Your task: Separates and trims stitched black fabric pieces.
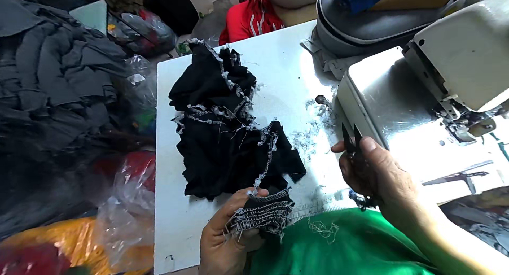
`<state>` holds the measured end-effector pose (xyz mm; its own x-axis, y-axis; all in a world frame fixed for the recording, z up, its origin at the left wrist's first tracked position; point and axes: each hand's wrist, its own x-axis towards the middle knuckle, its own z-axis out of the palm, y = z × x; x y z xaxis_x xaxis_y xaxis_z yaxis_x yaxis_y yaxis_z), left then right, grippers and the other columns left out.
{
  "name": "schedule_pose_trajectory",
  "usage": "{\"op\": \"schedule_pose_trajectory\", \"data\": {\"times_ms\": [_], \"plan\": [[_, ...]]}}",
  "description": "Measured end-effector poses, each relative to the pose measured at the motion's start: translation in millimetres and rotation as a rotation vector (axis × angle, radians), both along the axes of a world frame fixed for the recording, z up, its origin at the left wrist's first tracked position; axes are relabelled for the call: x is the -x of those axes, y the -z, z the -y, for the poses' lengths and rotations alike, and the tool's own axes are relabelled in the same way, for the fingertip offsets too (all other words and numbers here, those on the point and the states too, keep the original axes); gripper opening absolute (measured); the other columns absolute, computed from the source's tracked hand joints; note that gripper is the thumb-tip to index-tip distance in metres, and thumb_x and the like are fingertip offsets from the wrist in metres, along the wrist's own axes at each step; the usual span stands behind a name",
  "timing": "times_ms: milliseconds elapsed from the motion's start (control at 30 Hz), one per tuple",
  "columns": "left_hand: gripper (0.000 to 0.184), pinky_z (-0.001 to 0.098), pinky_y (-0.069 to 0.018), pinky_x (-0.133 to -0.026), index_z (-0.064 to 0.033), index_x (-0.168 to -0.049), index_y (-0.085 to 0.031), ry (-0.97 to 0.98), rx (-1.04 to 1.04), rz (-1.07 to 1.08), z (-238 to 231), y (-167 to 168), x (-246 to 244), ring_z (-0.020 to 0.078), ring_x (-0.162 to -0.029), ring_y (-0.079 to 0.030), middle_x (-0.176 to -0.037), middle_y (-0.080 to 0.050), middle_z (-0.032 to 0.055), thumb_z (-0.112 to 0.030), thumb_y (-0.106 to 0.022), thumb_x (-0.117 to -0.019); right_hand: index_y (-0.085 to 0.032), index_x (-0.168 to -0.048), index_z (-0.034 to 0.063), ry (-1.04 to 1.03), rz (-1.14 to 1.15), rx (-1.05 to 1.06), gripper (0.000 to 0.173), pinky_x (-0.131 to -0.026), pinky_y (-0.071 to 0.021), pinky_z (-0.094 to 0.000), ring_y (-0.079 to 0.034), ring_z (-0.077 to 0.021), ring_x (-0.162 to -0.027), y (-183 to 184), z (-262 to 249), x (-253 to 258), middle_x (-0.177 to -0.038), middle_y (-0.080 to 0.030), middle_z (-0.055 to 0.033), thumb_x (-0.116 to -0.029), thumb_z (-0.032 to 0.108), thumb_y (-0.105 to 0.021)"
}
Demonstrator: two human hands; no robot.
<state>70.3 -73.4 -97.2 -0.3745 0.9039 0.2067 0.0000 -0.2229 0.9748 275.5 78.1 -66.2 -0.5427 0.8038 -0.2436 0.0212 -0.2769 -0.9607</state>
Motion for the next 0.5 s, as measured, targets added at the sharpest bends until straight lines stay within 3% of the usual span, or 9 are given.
{"op": "schedule_pose_trajectory", "data": {"times_ms": [133, 200, 267, 333, 433, 500], "plan": [[0.029, 0.0186, -0.0533, -0.098, -0.0341, -0.121, -0.074, -0.02, -0.005, 0.013, 1, -1, 3, 0.0003, -0.114, -0.066, -0.122, -0.073, -0.0145, -0.041, -0.065, -0.0947, -0.069, -0.119, 0.0152, -0.255, 0.3, -0.301, 0.043, -0.048, -0.0423, -0.0162, -0.049, 0.0037, -0.053, 5, -5, -3, -0.069, -0.059, 0.0111, -0.1008, 0.051, -0.053], [0.028, 0.0177, -0.0536, -0.097, -0.0342, -0.12, -0.074, -0.05, -0.005, 0.015, 1, -3, 4, -0.0011, -0.112, -0.066, -0.12, -0.073, -0.0149, -0.041, -0.066, -0.0944, -0.074, -0.113, 0.0117, -0.478, 0.48, -0.5, 0.039, -0.058, -0.0505, -0.031, -0.059, -0.0095, -0.063, 10, -7, -4, -0.076, -0.065, 0.0009, -0.0953, 0.045, -0.066], [0.027, 0.0169, -0.0541, -0.095, -0.0333, -0.118, -0.076, -0.098, -0.012, 0.04, 2, -5, 5, -0.002, -0.109, -0.067, -0.117, -0.074, -0.0151, -0.039, -0.067, -0.0935, -0.076, -0.105, 0.011, -0.63, 0.63, -0.676, 0.021, -0.062, -0.0553, -0.0448, -0.067, -0.0236, -0.071, 20, -6, -4, -0.082, -0.067, -0.0082, -0.0915, 0.026, -0.073], [0.026, 0.0163, -0.0544, -0.094, -0.0331, -0.116, -0.077, -0.139, -0.018, 0.074, 4, -8, 7, -0.003, -0.108, -0.068, -0.116, -0.075, -0.0153, -0.038, -0.068, -0.0922, -0.075, -0.111, 0.0132, -0.751, 0.709, -0.694, 0.021, -0.064, -0.0558, -0.05, -0.069, -0.031, -0.077, 27, -6, -2, -0.093, -0.068, -0.014, -0.0908, 0.016, -0.072], [0.025, 0.0161, -0.0544, -0.094, -0.0329, -0.115, -0.077, -0.168, -0.023, 0.093, 7, -6, 10, -0.004, -0.107, -0.068, -0.114, -0.075, -0.0157, -0.038, -0.069, -0.0919, -0.055, -0.148, 0.0241, -1.046, 0.754, -0.483, 0.048, -0.081, -0.0521, -0.0594, -0.066, -0.0411, -0.098, 33, -11, 8, -0.123, -0.061, -0.0235, -0.1011, 0.021, -0.062], [0.025, 0.016, -0.054, -0.094, -0.0334, -0.115, -0.077, -0.167, -0.025, 0.092, 7, -4, 10, -0.0041, -0.107, -0.067, -0.114, -0.075, -0.016, -0.038, -0.068, -0.0922, -0.06, -0.143, 0.0231, -1.089, 0.72, -0.549, 0.04, -0.078, -0.0531, -0.0584, -0.067, -0.0411, -0.095, 45, -9, 9, -0.12, -0.062, -0.0238, -0.1033, 0.021, -0.057]]}}
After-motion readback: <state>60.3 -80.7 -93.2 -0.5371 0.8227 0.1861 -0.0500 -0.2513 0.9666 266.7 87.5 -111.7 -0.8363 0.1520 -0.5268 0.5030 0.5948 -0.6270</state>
